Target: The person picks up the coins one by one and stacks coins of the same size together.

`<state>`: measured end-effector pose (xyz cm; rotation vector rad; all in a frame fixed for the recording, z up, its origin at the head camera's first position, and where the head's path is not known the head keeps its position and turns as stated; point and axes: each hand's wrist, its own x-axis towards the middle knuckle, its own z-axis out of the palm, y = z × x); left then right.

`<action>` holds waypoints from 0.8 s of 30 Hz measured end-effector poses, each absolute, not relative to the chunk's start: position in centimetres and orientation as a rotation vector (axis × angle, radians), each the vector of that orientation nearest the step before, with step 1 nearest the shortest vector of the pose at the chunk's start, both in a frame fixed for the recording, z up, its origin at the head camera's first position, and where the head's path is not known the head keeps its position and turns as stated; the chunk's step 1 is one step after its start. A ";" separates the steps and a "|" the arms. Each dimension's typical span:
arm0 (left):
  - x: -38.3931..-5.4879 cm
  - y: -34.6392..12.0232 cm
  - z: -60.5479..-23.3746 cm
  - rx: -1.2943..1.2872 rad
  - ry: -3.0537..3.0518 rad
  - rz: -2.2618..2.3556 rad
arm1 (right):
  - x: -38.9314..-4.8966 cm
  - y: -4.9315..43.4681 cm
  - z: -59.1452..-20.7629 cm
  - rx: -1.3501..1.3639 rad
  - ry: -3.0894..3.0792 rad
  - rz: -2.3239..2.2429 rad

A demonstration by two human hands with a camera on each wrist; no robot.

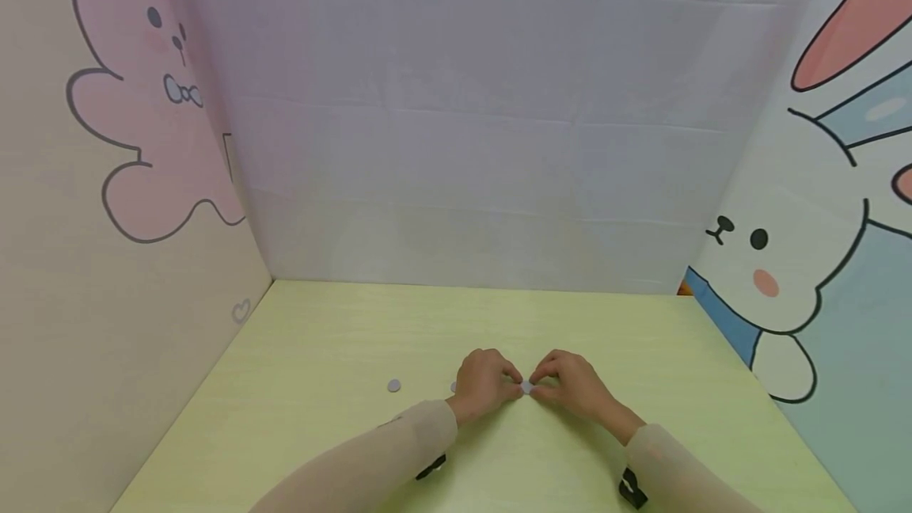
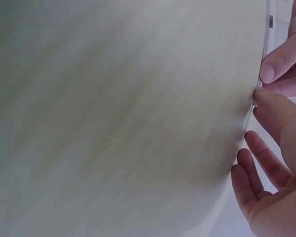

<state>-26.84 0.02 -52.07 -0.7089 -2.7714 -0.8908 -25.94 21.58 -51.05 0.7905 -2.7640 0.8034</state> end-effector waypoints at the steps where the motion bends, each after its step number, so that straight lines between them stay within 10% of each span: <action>1: -26.9 0.0 -52.2 -0.709 -2.771 -0.882 | -25.9 21.6 -51.0 0.786 -2.774 0.803; 24: -26.8 0.1 -51.9 -0.731 -2.768 -0.808 | -25.8 21.5 -50.7 0.750 -2.806 0.800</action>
